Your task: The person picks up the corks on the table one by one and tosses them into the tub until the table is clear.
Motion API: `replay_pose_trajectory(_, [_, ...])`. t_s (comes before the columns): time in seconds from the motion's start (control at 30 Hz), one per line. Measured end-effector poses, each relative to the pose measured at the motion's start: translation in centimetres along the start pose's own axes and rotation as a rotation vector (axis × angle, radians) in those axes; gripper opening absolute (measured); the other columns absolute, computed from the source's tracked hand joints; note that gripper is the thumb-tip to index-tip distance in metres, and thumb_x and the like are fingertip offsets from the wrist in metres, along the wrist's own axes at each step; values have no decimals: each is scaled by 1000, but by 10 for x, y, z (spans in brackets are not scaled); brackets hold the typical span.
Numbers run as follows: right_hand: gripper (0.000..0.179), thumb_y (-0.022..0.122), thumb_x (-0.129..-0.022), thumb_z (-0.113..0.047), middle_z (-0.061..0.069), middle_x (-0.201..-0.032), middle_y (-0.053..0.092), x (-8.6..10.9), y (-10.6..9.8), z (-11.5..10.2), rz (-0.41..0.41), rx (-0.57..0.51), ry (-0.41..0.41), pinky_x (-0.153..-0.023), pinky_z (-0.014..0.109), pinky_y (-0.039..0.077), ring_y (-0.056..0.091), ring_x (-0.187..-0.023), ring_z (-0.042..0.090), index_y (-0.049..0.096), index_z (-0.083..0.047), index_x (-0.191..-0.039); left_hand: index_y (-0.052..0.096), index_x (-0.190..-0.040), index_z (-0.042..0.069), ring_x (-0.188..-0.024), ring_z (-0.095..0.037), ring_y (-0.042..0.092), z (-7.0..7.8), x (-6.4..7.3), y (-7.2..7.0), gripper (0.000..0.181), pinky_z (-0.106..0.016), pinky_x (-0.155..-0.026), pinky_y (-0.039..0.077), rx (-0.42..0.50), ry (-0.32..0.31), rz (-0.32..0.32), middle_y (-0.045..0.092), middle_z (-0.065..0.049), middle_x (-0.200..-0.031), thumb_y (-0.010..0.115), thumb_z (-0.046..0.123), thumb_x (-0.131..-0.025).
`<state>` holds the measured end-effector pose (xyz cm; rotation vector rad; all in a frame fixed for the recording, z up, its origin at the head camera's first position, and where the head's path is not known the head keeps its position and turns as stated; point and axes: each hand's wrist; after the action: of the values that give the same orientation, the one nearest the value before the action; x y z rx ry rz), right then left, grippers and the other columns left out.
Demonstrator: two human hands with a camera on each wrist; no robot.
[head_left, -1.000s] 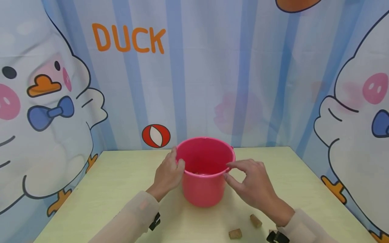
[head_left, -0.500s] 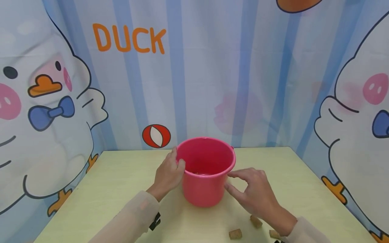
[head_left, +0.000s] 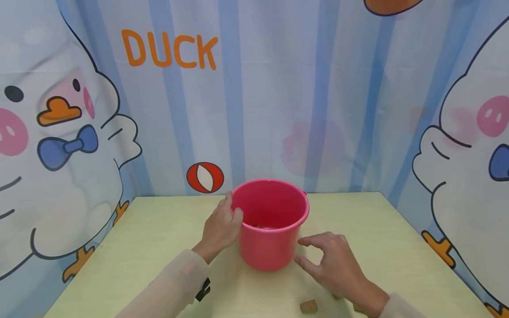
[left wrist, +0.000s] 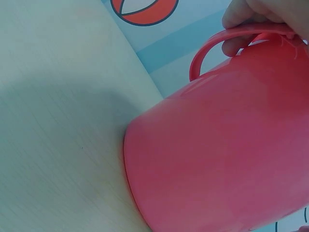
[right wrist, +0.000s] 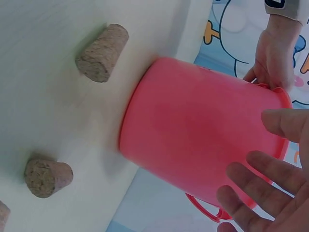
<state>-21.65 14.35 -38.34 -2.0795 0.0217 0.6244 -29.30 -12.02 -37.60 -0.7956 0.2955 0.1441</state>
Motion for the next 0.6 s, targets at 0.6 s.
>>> replay_pose_trajectory(0.6, [35, 92, -74, -30, -13, -100, 76, 11, 3, 12, -178, 85, -34, -91, 47, 46, 65, -97, 13, 81, -21, -106, 23, -163, 5, -128, -33, 55, 0, 1, -1, 73, -49, -91, 59, -2, 8, 2, 50, -14, -148, 51, 30, -100])
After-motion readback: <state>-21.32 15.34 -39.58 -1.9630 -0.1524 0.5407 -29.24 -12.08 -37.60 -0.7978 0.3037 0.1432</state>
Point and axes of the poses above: each hand's wrist, its own x-axis away from the middle knuckle, its own y-axis out of the palm, z = x × y
